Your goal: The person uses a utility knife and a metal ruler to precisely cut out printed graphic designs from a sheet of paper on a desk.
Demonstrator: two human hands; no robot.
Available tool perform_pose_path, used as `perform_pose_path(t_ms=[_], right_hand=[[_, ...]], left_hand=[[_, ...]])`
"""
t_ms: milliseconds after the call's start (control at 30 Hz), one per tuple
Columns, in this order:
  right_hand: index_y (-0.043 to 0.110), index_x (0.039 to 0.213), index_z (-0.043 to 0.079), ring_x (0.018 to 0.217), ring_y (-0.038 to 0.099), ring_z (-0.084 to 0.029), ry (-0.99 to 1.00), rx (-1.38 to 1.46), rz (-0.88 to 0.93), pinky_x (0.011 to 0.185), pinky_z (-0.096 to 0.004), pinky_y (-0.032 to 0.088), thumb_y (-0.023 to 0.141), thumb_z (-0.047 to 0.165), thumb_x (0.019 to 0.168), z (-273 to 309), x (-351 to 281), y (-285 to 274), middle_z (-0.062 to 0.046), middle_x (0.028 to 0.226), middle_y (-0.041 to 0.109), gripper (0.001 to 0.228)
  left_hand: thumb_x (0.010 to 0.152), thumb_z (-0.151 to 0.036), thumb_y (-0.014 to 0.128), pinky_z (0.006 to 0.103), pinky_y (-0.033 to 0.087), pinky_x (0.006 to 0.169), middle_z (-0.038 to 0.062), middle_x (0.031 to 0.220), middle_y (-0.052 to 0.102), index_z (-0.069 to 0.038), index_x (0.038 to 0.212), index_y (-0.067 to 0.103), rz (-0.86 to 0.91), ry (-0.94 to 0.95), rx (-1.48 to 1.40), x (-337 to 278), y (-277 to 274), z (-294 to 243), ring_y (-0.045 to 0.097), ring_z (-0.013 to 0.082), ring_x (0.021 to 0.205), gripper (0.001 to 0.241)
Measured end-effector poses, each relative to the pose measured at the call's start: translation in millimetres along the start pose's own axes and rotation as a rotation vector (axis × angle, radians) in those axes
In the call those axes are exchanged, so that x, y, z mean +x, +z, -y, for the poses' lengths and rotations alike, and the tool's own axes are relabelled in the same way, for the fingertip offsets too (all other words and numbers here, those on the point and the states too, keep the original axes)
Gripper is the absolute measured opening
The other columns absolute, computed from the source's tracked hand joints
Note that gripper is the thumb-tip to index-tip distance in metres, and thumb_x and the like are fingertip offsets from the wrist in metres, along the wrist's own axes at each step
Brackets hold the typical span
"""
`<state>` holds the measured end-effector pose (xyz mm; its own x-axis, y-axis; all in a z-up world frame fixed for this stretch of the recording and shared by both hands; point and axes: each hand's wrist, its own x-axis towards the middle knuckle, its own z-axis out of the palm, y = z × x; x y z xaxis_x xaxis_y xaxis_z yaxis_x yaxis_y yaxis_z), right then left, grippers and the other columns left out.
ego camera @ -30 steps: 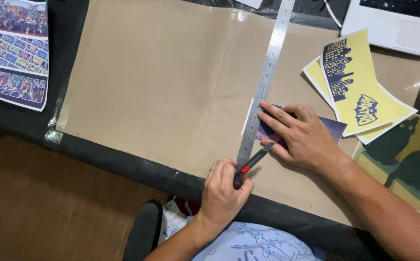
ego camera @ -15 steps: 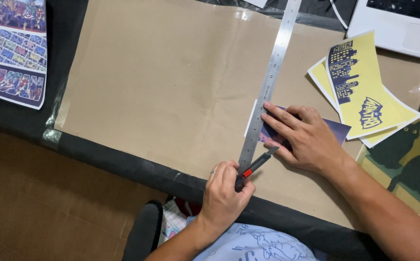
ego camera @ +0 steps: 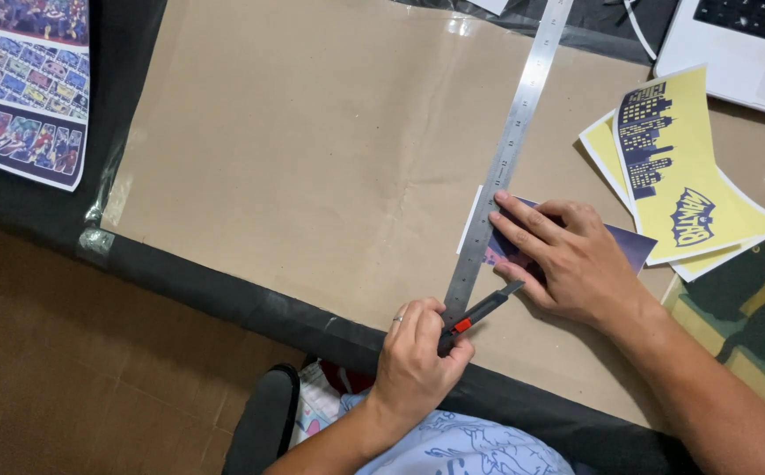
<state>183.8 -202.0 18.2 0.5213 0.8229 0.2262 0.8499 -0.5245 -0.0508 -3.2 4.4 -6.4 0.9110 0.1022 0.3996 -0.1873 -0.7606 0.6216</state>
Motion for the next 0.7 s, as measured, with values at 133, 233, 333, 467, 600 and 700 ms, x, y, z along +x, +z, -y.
perform_pose_path(t_ms=[133, 233, 333, 467, 600, 700], right_hand=[[0.067, 0.164, 0.02, 0.127, 0.065, -0.028, 0.007, 0.0, 0.022, 0.111, -0.045, 0.05, 0.062, 0.055, 0.109, -0.2, 0.2, -0.4, -0.001, 0.177, 0.059, 0.066], [0.067, 0.165, 0.02, 0.128, 0.064, -0.028, 0.011, -0.006, 0.027, 0.109, -0.044, 0.049, 0.061, 0.056, 0.109, -0.5, -0.2, 0.4, -0.001, 0.178, 0.058, 0.066], [0.066, 0.165, 0.021, 0.128, 0.065, -0.028, -0.001, -0.013, 0.015, 0.11, -0.043, 0.049, 0.061, 0.056, 0.109, -1.2, -0.2, 1.1, 0.0, 0.179, 0.057, 0.066], [0.066, 0.165, 0.019, 0.129, 0.065, -0.028, -0.006, 0.004, 0.009, 0.111, -0.043, 0.049, 0.063, 0.055, 0.109, -1.4, 0.1, 0.1, -0.002, 0.178, 0.058, 0.067], [0.068, 0.164, 0.02, 0.125, 0.067, -0.028, -0.015, -0.026, -0.002, 0.109, -0.043, 0.05, 0.064, 0.056, 0.109, -1.4, 0.3, 1.1, -0.001, 0.178, 0.059, 0.066], [0.067, 0.164, 0.02, 0.126, 0.066, -0.028, -0.013, -0.017, 0.005, 0.11, -0.043, 0.05, 0.065, 0.055, 0.109, -0.7, 0.8, -0.5, -0.002, 0.178, 0.059, 0.066]], left_hand=[[0.089, -0.003, 0.083, 0.0465, 0.064, 0.086, 0.021, 0.103, 0.07, 0.002, 0.099, 0.058, -0.004, 0.0, 0.016, 1.9, -2.0, -1.5, 0.072, 0.037, 0.093, 0.027], [0.087, -0.003, 0.083, 0.0462, 0.065, 0.084, 0.021, 0.103, 0.07, 0.001, 0.097, 0.058, -0.01, 0.001, 0.016, 1.7, -1.4, -1.0, 0.073, 0.0367, 0.092, 0.027], [0.087, -0.003, 0.08, 0.0466, 0.066, 0.086, 0.02, 0.101, 0.069, 0.003, 0.1, 0.06, -0.029, -0.004, 0.013, 3.4, -1.1, -0.8, 0.073, 0.0368, 0.091, 0.025], [0.086, -0.001, 0.081, 0.0465, 0.065, 0.085, 0.021, 0.102, 0.069, 0.001, 0.095, 0.056, -0.029, 0.014, -0.002, 3.1, -1.0, 0.0, 0.072, 0.037, 0.091, 0.027], [0.086, -0.001, 0.082, 0.0463, 0.066, 0.086, 0.021, 0.102, 0.069, 0.001, 0.094, 0.056, -0.029, 0.016, -0.001, 3.4, -1.7, -0.7, 0.073, 0.0371, 0.093, 0.027], [0.083, 0.0, 0.081, 0.0455, 0.065, 0.085, 0.02, 0.101, 0.069, 0.001, 0.095, 0.056, -0.035, 0.013, 0.005, 2.8, -0.8, -0.5, 0.072, 0.0361, 0.09, 0.027]])
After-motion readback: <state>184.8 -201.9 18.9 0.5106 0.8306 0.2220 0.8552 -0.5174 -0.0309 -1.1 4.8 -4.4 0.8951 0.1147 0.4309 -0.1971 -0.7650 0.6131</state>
